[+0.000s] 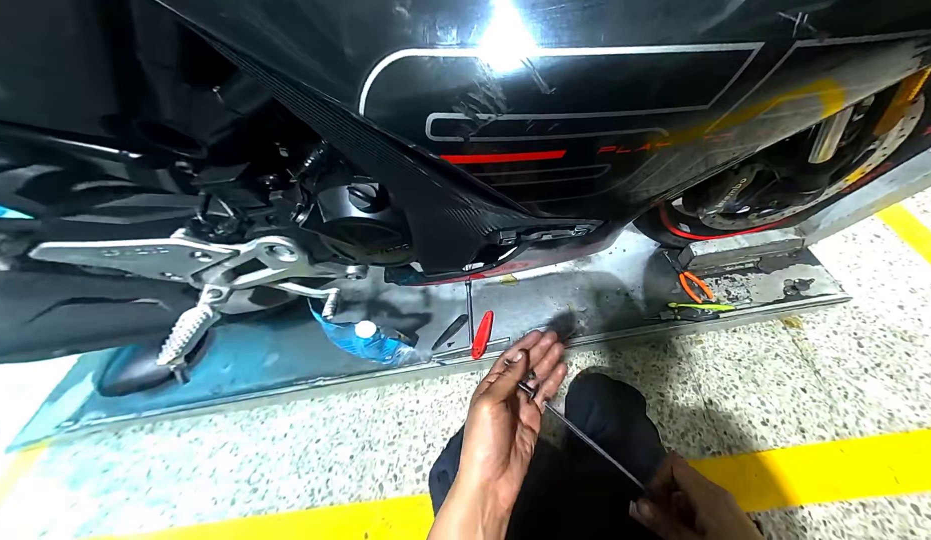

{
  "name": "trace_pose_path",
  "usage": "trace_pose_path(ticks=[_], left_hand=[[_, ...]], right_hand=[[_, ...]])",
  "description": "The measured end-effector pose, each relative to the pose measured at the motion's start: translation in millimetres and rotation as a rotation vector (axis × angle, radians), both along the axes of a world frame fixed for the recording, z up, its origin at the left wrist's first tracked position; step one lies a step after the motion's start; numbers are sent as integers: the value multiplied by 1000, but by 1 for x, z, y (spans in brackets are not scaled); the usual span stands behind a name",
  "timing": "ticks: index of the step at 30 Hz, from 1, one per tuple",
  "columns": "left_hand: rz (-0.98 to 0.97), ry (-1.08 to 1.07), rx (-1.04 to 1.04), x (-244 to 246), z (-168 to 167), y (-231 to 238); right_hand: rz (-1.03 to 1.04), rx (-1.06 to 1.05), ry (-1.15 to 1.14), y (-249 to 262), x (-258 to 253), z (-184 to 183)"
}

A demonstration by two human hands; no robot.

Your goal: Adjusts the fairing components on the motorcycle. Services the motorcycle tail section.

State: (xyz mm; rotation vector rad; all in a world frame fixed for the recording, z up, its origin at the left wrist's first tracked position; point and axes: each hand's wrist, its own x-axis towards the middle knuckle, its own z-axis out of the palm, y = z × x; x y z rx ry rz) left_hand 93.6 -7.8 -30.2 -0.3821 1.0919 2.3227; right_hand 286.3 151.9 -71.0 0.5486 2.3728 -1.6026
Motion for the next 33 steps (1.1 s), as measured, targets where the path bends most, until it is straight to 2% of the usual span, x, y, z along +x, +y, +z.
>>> trace_pose_path(ticks=[4, 7, 11, 14, 18, 23, 30, 33], left_hand=[[-52, -45, 105, 1, -3, -9], [-118, -83, 191, 12, -10, -9], [-253, -59, 249, 37, -24, -4], [-272, -66, 363, 48, -34, -7], [-321, -58, 411, 49, -39, -13], [-371, -6, 348, 50, -38, -12], [-357, -7, 294, 43, -42, -25], [-300, -48, 194, 40, -46, -32]], right_hand=[[-165, -30, 154, -5, 8, -2], [-236, -10, 318, -19, -12, 5], [-169, 200, 578, -33, -52, -9], [-106, 341, 693, -34, -61, -21], [-95, 310, 748, -33, -58, -27], [-120, 244, 797, -34, -58, -26], [-68, 252, 747, -40, -72, -29], [-65, 236, 689, -43, -76, -28]])
